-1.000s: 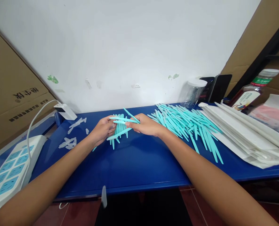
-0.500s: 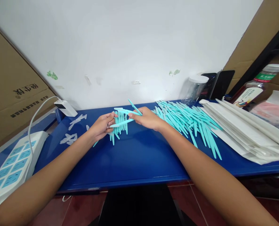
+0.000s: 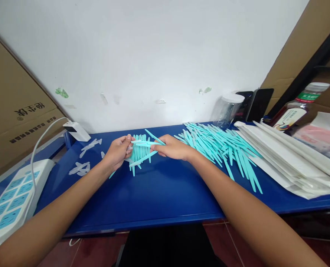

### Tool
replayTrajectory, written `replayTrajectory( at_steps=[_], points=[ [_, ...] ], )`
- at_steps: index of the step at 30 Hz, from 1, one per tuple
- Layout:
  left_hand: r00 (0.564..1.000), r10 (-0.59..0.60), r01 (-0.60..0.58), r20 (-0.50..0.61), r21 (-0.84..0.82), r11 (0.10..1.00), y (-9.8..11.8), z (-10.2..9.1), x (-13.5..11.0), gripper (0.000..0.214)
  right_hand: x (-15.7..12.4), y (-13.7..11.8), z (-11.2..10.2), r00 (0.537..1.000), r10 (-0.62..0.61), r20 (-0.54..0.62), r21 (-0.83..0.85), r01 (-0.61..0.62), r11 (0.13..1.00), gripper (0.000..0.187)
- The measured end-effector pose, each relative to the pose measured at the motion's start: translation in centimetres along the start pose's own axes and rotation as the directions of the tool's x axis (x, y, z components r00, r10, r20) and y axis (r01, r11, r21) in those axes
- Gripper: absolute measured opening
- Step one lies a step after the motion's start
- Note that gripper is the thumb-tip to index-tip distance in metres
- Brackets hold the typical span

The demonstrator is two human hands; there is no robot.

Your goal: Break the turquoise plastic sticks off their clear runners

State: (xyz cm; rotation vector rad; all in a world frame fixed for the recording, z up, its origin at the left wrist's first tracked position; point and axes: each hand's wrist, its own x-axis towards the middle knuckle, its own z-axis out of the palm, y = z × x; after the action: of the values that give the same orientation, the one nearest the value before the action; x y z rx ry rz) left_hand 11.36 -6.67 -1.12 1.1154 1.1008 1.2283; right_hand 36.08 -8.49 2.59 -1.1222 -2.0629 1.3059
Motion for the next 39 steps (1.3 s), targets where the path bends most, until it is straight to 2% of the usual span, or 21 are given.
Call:
replayTrajectory(
  at_steps=[5,11,14,18,21,24,27,34,39],
  points=[
    [0.999,-0.004,0.004,-0.036,-0.007,1.0,0.0,0.4,-0.3,0.039,0.0,-0.2,0.9,0.999,-0.032,-0.022,-0.012,0.032,0.999,0.029],
    [0.976,0.137,-0.114,-0.172,0.134,0.984,-0.2,0.8,-0.6,0.039,-0.1,-0.3,1.6,0.988,-0.147,-0.042,0.009,0.147,0.989,0.022],
    [0.924,0.312,-0.253,-0.222,0.256,0.933,-0.2,0.7,-0.8,0.039,-0.2,-0.5,2.0,0.99,-0.128,-0.056,0.047,0.131,0.99,0.024],
    [0.814,0.529,-0.426,-0.239,0.373,0.824,0.5,0.8,-1.4,0.035,-0.1,-0.5,2.6,0.999,-0.004,-0.042,0.198,0.012,0.98,0.031],
    [0.755,0.595,-0.468,-0.277,0.407,0.784,1.2,0.9,-1.8,0.033,0.0,-0.5,3.0,0.999,0.028,-0.045,0.249,-0.016,0.968,0.033],
    [0.72,0.624,-0.478,-0.302,0.436,0.762,1.6,1.0,-2.0,0.033,-0.1,-0.6,3.0,0.998,0.014,-0.054,0.227,-0.002,0.974,0.03],
    [0.71,0.644,-0.487,-0.286,0.461,0.742,1.7,1.1,-2.1,0.031,-0.1,-0.7,3.1,0.998,0.002,-0.066,0.222,0.013,0.975,0.028],
    [0.73,0.619,-0.473,-0.288,0.44,0.763,1.4,1.1,-2.0,0.032,-0.1,-0.6,3.2,0.99,-0.093,-0.103,0.148,0.107,0.983,0.027],
    [0.734,0.6,-0.464,-0.318,0.41,0.785,1.2,1.0,-1.7,0.035,-0.2,-0.8,3.3,0.992,-0.074,-0.1,0.129,0.087,0.988,0.028]
  ],
)
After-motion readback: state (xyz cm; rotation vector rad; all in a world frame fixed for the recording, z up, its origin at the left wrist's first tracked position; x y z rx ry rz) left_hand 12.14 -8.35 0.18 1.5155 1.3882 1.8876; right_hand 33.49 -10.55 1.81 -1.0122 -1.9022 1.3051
